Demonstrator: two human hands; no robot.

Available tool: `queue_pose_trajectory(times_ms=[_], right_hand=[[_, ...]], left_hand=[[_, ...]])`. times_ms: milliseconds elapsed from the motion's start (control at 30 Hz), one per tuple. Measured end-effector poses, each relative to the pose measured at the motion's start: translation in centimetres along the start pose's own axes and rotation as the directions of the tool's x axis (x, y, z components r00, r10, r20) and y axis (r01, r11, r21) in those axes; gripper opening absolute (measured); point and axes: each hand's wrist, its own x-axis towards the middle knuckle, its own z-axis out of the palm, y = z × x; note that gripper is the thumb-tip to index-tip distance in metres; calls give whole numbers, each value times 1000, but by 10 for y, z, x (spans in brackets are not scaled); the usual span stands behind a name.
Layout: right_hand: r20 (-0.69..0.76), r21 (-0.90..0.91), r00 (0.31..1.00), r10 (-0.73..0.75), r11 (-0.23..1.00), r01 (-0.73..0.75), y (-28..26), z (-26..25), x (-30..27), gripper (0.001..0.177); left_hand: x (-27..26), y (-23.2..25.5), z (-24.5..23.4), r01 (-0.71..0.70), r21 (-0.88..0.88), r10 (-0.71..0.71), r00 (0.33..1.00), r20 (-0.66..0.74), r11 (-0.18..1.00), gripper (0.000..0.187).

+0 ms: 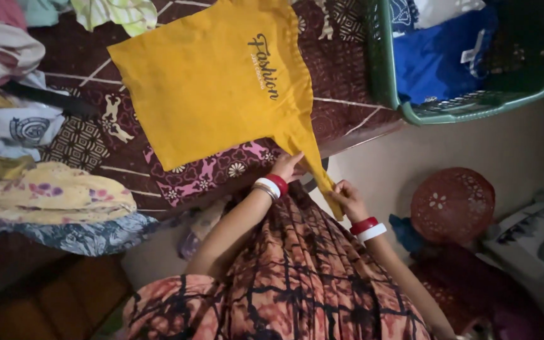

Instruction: The recorder folds various pieces of clothing and places them into a green laundry basket.

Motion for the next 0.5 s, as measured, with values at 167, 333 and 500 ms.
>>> queue_pose_trajectory(times_ms=[167, 333, 500], right_hand=[[95, 240, 976, 198, 947, -215, 7, -6, 2, 16], [305, 10, 934, 187, 980, -200, 35, -6, 28, 41], [192, 522, 928, 321, 767, -373, 18, 21, 56, 49]], left_hand=[[33, -41, -3, -450, -175, 469, 879, 85, 876, 25], [-40, -10, 30, -488, -93, 496, 857, 138, 868, 27], [6, -57, -2, -120, 11, 106, 916, 387, 993, 21]])
